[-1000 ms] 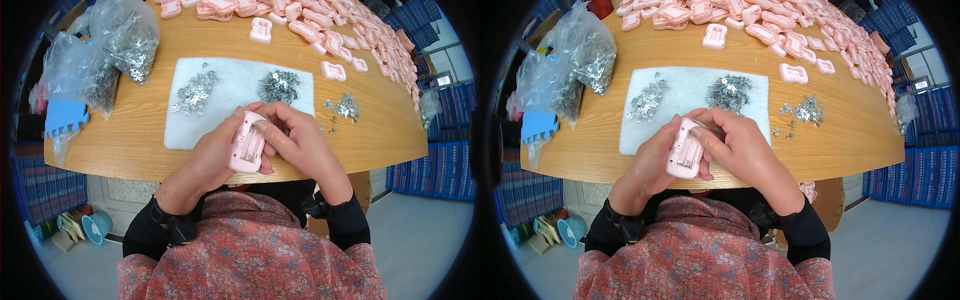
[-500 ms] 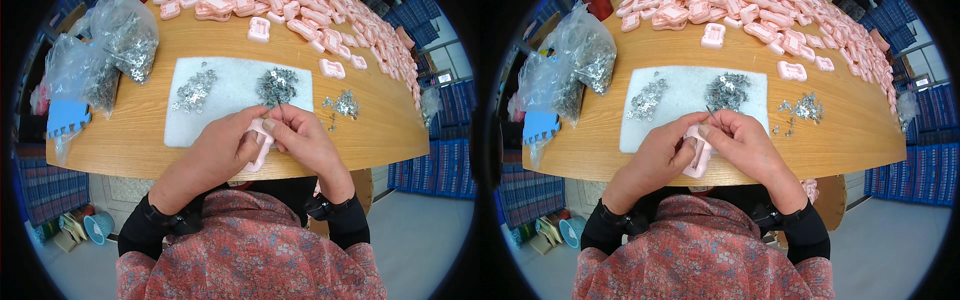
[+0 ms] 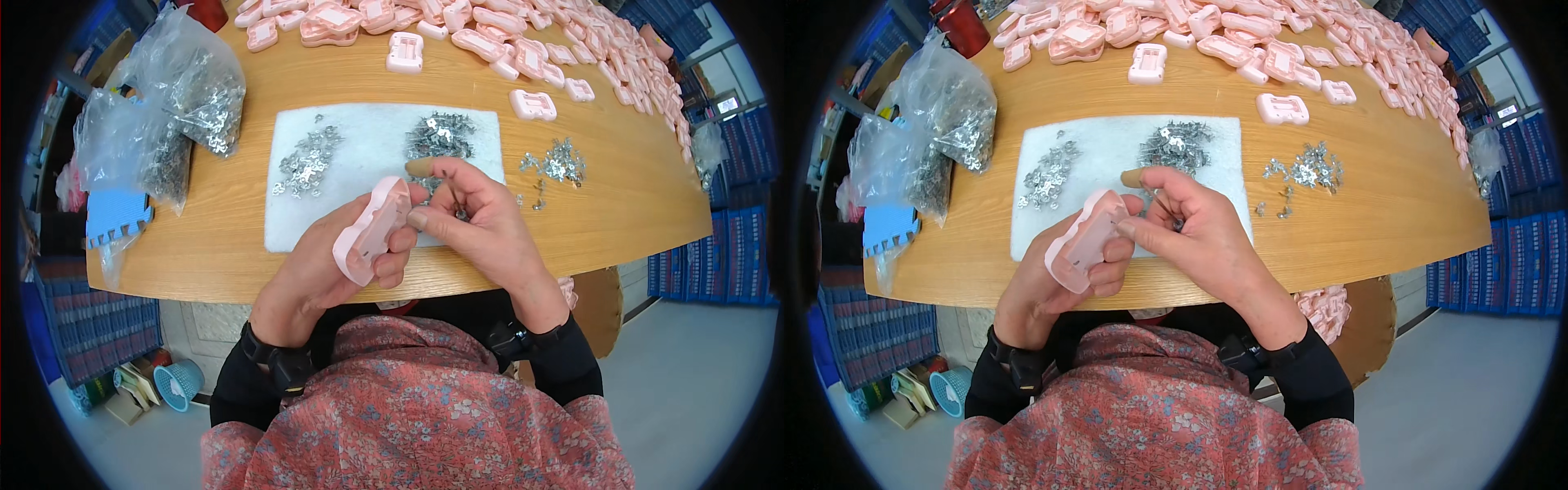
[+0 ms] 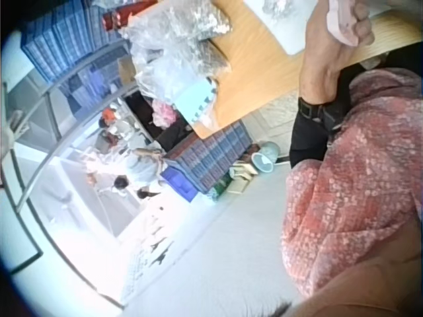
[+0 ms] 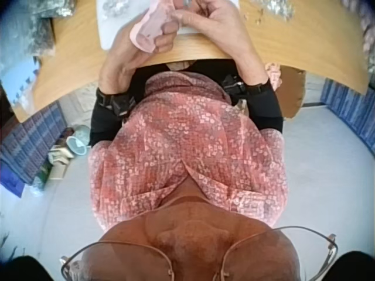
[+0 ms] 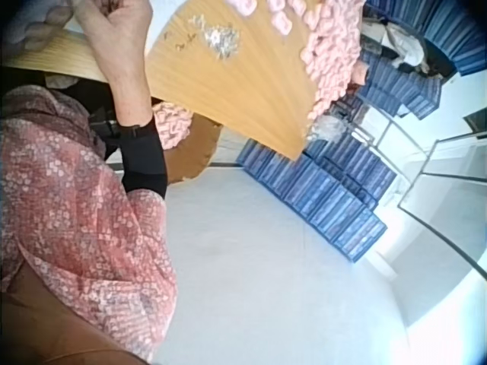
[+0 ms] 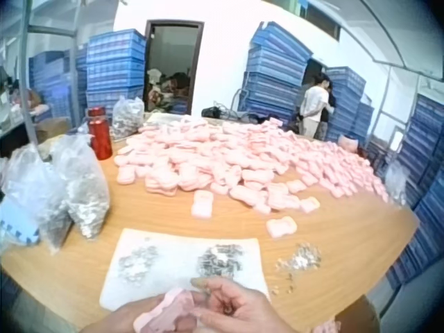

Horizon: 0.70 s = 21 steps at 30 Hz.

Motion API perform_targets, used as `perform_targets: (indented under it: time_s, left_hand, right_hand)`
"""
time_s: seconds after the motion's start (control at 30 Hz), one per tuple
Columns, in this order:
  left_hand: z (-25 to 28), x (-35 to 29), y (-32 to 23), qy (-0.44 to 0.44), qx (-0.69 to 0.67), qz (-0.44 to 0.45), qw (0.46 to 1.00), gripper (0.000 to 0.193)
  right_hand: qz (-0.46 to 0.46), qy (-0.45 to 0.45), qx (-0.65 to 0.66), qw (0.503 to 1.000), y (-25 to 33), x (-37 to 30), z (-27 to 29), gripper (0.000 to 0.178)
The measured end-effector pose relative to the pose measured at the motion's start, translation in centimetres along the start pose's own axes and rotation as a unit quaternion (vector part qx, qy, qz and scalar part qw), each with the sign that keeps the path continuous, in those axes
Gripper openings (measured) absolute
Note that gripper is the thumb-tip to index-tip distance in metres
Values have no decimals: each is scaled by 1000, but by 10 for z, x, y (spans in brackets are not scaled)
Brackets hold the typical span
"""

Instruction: The person sits at a table and assembles small pink plastic housings by inserting metal components into them. They pick up a housing, insert a metal piece, and then place the finished unit on a pile of completed items. The process is repeated continuously throughout the clip.

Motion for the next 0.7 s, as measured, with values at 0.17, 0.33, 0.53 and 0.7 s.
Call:
perform_targets:
  time_s: [0.17, 0.33, 0.53, 0.7]
  left_hand:
    - [-6, 1, 13, 59, -37, 44, 997, 40]
    - [-8, 2, 15, 68, -58, 64, 994, 47]
    - [1, -3, 7, 109, -121, 49, 985, 55]
    - [16, -11, -6, 7, -34, 15, 999, 66]
  right_hand:
    - [-42, 33, -13, 998, -11, 5, 5, 17]
    - [-74, 39, 14, 996, -19, 4, 11, 16]
    - [-57, -61, -8, 996, -12, -8, 38, 15]
    - [-4, -69, -111, 991, -15, -18, 39, 12]
Point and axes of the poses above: each hand's wrist, its own x-axis towards the middle knuckle, its own z-axis out of the back of the hand, y = z × x, the point moved 9 cm from there along x, towards the middle knuckle, and after that the axes turned 1 degree about y, right-handed, at the moved point
